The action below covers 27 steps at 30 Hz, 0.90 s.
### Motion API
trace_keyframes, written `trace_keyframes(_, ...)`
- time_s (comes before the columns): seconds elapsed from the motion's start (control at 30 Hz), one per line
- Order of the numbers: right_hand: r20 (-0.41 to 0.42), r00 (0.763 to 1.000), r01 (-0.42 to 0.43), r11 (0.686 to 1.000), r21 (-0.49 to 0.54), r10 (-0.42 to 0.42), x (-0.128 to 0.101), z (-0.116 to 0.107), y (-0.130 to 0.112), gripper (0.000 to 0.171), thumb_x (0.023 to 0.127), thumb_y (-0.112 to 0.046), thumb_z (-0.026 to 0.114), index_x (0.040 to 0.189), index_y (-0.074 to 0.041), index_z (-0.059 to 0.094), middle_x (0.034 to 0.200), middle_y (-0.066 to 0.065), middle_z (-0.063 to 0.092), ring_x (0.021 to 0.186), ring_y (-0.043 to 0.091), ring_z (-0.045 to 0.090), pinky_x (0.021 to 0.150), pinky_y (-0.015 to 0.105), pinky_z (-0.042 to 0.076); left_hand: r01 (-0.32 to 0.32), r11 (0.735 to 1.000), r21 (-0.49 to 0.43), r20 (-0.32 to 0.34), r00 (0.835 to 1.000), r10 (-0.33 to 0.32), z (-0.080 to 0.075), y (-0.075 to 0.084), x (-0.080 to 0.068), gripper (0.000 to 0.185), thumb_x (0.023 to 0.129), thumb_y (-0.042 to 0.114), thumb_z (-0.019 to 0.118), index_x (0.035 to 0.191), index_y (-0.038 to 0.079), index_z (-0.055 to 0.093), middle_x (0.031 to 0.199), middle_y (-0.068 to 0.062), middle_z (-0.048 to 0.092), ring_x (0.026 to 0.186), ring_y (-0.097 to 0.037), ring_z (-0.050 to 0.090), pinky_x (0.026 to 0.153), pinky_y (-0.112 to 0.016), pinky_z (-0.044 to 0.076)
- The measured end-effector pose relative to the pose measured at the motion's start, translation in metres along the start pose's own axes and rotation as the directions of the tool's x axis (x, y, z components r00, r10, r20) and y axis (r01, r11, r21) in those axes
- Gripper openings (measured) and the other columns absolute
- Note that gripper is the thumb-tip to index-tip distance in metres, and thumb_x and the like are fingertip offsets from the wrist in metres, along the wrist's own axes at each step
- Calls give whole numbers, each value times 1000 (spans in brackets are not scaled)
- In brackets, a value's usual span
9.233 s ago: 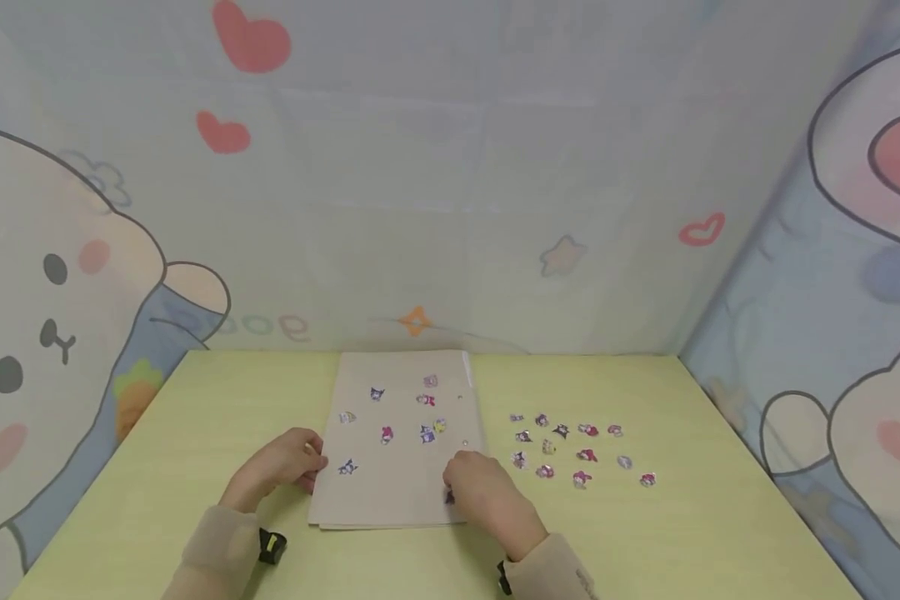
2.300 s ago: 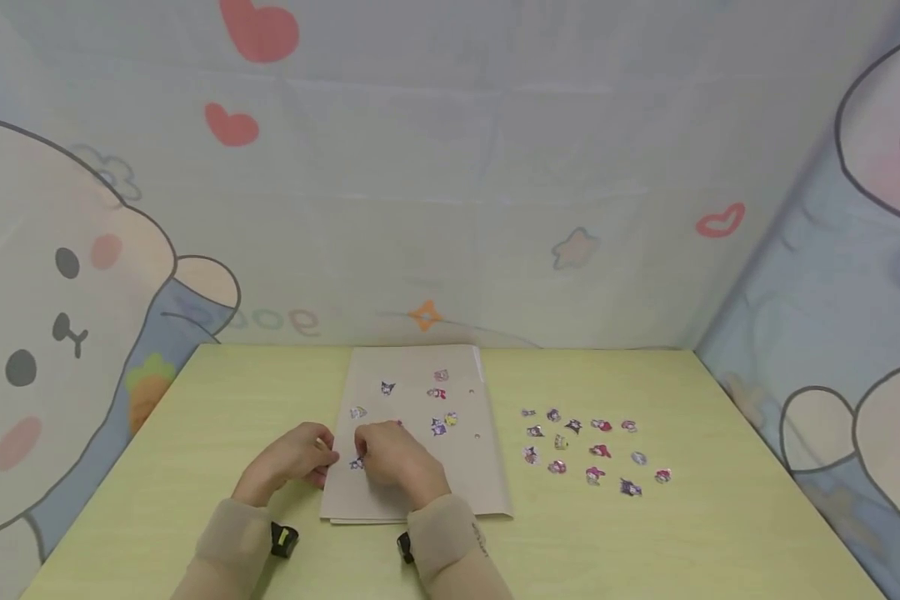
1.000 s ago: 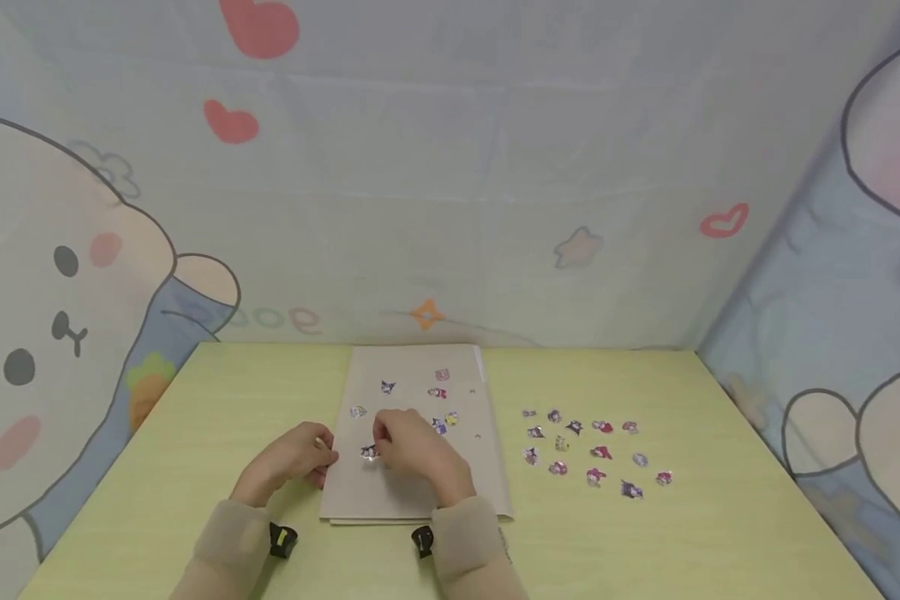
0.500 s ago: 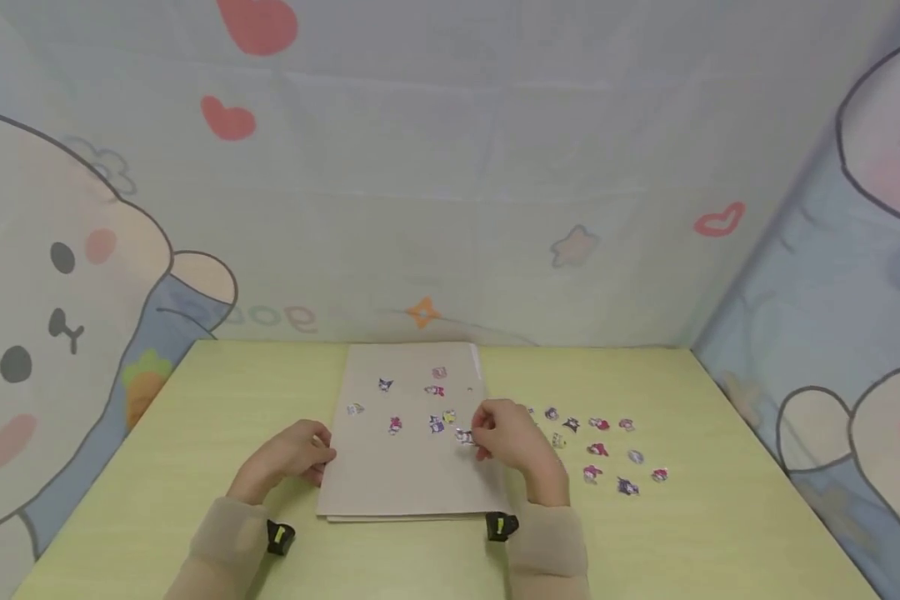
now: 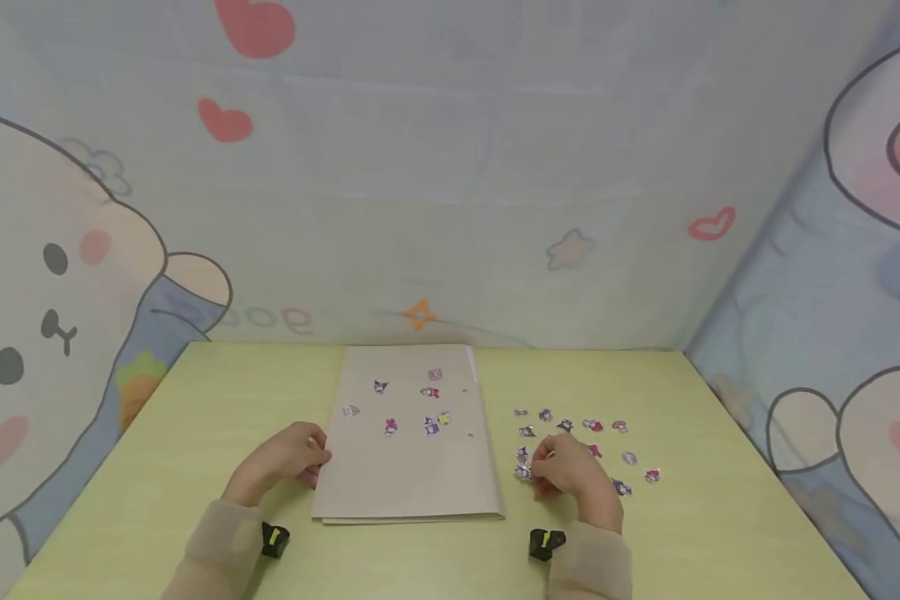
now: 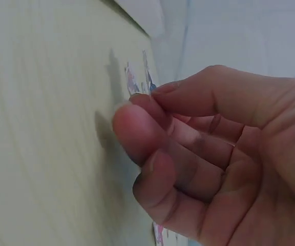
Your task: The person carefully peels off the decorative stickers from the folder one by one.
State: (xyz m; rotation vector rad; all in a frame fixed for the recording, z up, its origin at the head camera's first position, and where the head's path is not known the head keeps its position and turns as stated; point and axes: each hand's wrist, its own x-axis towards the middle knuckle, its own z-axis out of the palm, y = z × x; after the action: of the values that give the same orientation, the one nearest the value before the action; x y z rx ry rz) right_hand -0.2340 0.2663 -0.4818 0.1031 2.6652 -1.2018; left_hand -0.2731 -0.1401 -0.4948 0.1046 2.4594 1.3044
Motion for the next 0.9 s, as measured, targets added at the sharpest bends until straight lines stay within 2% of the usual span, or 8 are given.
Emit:
trace_keyframes(0.17, 16, 1000, -1, 1000, 15, 1, 1, 1, 3, 6, 90, 4, 59, 84, 2, 58, 71, 11, 63, 58, 22, 66, 60, 33, 53, -1, 1000, -11, 5, 1000, 1, 0, 1, 1, 4, 95, -3, 59, 95, -4, 54, 78, -14, 61, 60, -21, 63, 58, -31, 54)
trace_keyframes(0.67, -21, 999, -50, 995, -85, 49, 1, 4, 1, 6, 86, 1, 62, 80, -2, 60, 71, 7, 62, 62, 19, 61, 60, 32, 50, -3, 1000, 13, -6, 1000, 4, 1, 1, -1, 6, 94, -2, 60, 96, -3, 54, 78, -13, 61, 59, -20, 63, 59, -31, 53)
trace_keyframes(0.9, -45, 999, -24, 989, -143, 17, 2, 3, -2, 18, 83, -9, 74, 76, -3, 59, 66, 5, 59, 60, 17, 54, 57, 30, 45, -1, 1000, 17, -8, 1000, 1, 0, 3, -2, 6, 94, -2, 59, 96, -3, 54, 78, -13, 62, 59, -20, 63, 59, -31, 53)
